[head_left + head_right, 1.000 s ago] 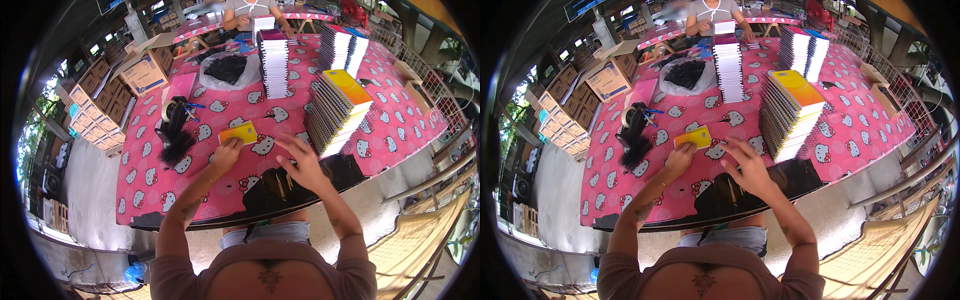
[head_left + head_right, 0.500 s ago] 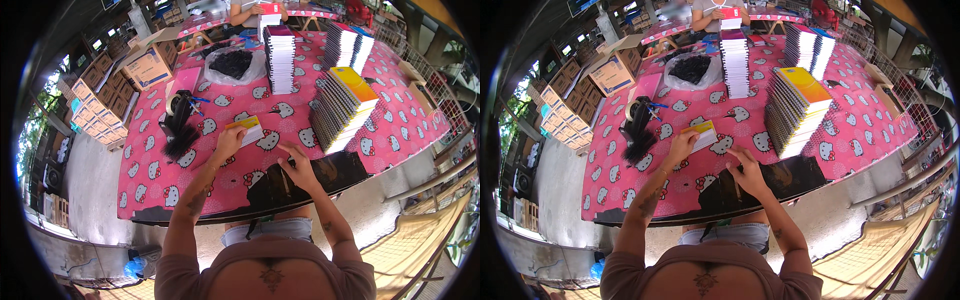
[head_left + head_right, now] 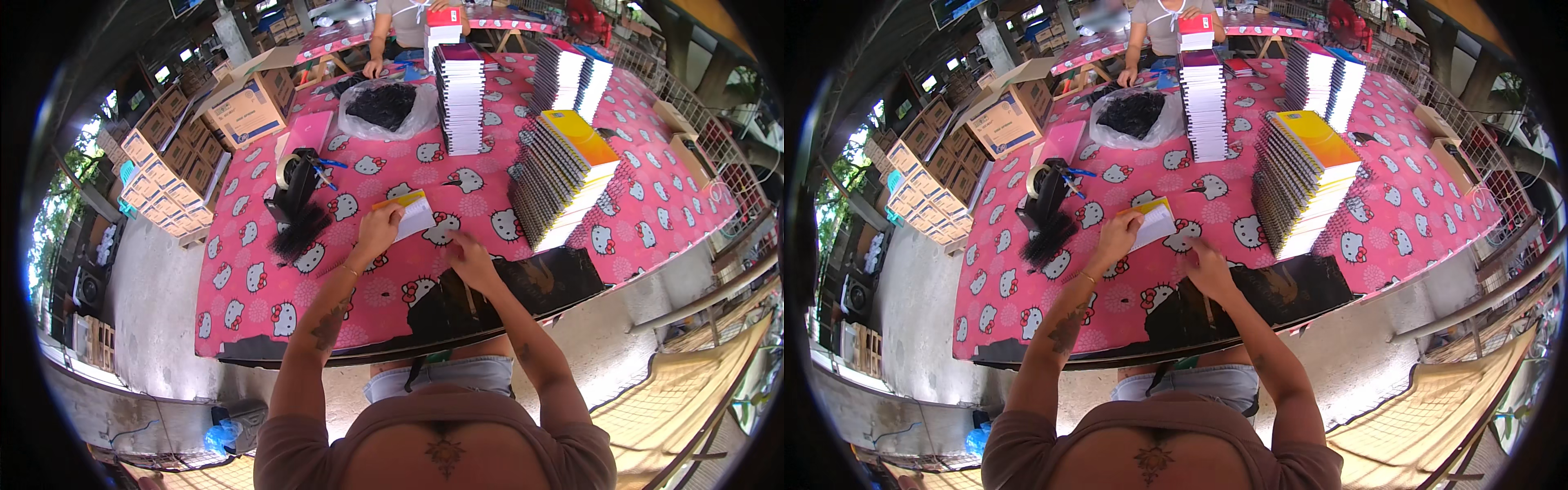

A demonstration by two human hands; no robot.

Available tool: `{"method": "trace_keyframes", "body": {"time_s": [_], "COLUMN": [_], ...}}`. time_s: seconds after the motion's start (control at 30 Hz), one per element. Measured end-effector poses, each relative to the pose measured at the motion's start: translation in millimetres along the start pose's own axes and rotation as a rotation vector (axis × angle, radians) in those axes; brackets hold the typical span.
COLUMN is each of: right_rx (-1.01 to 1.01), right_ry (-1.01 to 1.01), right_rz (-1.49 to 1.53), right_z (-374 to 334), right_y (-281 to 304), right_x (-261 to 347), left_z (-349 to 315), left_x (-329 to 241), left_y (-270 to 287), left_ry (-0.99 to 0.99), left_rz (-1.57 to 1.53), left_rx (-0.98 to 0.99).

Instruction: The person assembles notebooks by folding paper covers around stacks of paper and placing the finished notebooks onto a stack, then uses a blue tool to work on the notebook edges.

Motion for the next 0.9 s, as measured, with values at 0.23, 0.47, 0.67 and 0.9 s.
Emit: {"method": "trace_keyframes", "body": {"time_s": [0.23, 0.47, 0.67, 0.9], "right_rx": [-0.093, -0.105, 0.021, -0.155], "right_ry": [-0.076, 0.031, -0.259, 0.197], "right_rz": [-0.252, -0.393, 0.570, 0.258], "right_z": [56, 62, 87, 47], "right_y": [-25, -25, -37, 22], "right_x": [-16, 8, -33, 38], "left_z": [-2, -6, -10, -17], "left_x": [2, 4, -25, -109], "left_y": [-11, -3, -5, 45], "left_ry": [0.090, 0.087, -0.155, -0.329], "left_rz": [0.023, -0.015, 0.024, 0.153], "left_rx": [-0.078, -0.103, -0.163, -0.012]}}
Point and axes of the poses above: each hand's wrist, its own z-axis towards the middle knuckle, its own y-axis out of the back of the hand, x = y × z, the point moved 8 cm from there along z, towards the middle knuckle, and after that the axes turned 1 degree about -z, right-handed, at the moved point
